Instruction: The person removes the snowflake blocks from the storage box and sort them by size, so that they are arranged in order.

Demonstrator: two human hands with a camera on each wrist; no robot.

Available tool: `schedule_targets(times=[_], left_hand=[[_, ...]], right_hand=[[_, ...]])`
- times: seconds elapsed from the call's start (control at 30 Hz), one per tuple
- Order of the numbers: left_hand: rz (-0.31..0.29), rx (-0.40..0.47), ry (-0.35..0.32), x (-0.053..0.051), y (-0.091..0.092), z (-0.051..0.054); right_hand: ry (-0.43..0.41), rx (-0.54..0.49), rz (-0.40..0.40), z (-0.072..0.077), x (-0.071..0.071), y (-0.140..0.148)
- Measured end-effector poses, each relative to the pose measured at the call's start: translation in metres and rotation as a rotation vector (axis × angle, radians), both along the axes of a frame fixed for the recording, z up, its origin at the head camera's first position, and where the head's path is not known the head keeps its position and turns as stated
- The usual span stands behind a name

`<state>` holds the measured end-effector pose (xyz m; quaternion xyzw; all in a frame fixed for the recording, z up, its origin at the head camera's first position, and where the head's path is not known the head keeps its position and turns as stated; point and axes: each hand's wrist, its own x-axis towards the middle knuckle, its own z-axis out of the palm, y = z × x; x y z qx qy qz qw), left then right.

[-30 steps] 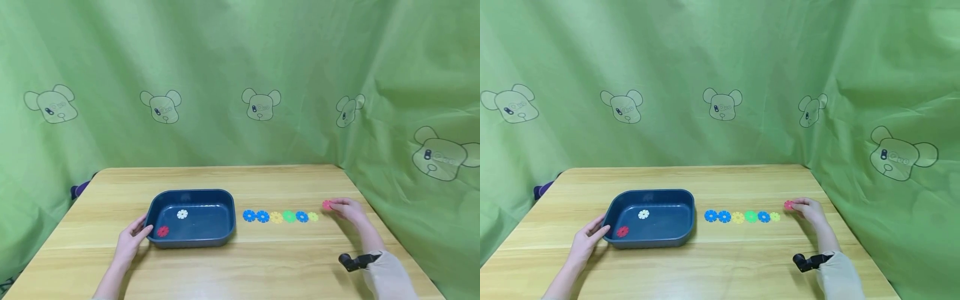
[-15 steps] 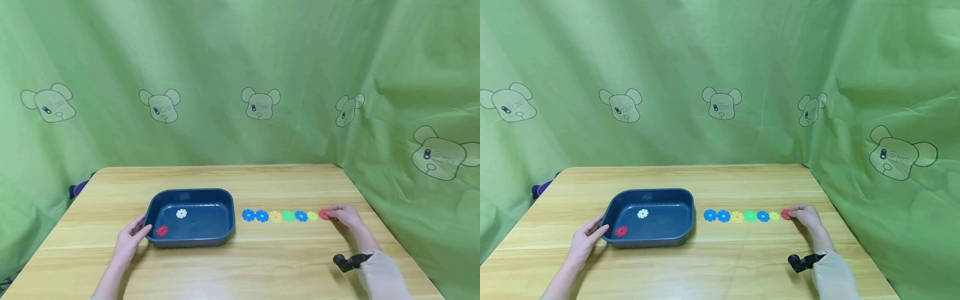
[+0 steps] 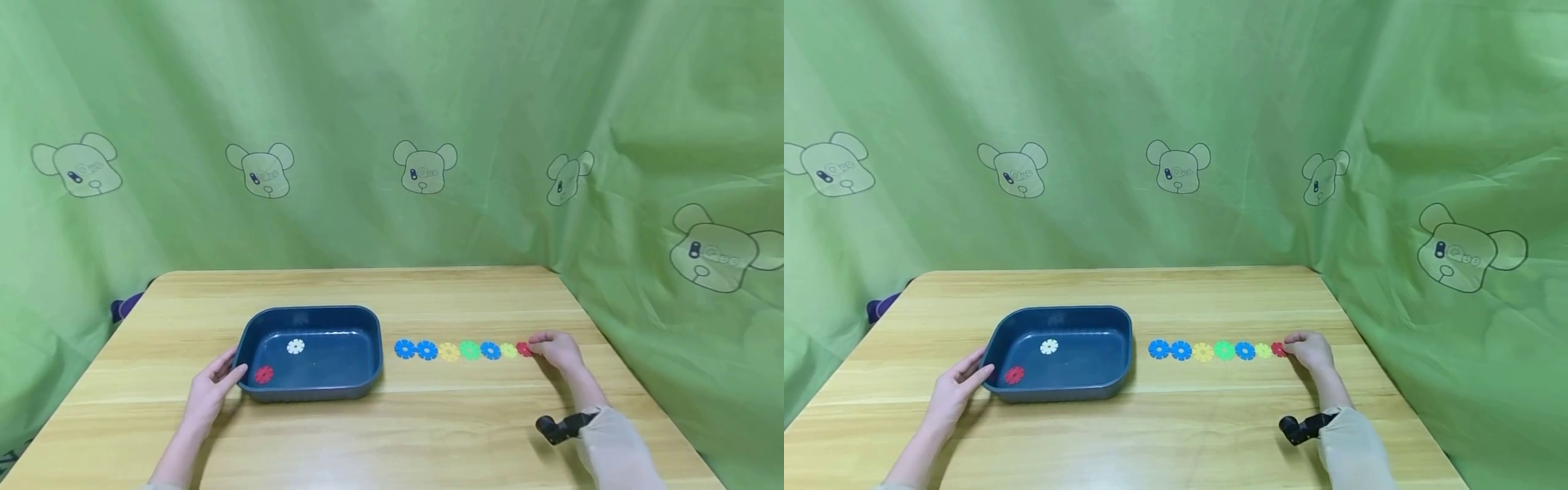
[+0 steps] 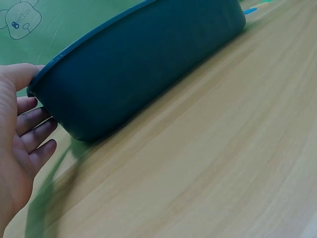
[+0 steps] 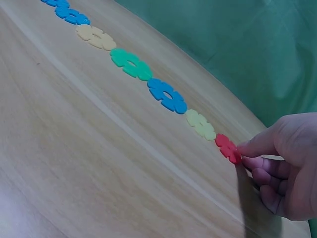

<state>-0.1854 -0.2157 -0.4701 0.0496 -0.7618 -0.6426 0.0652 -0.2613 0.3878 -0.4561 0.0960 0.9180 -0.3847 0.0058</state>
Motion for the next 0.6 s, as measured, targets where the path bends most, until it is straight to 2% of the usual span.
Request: schedule_targets(times=[0.33,0.6], left_hand=[[-0.001,-0.023,-0.015,0.001,-0.001,0.002],[-0.005,-0.018,-0.018,-0.001,-0.001,0.001]], right_hand=[[-0.017,-0.05,0.008,0.008,0.001,-0.01],[0.106,0.058,0.097,0.029,-0.004,-0.047]])
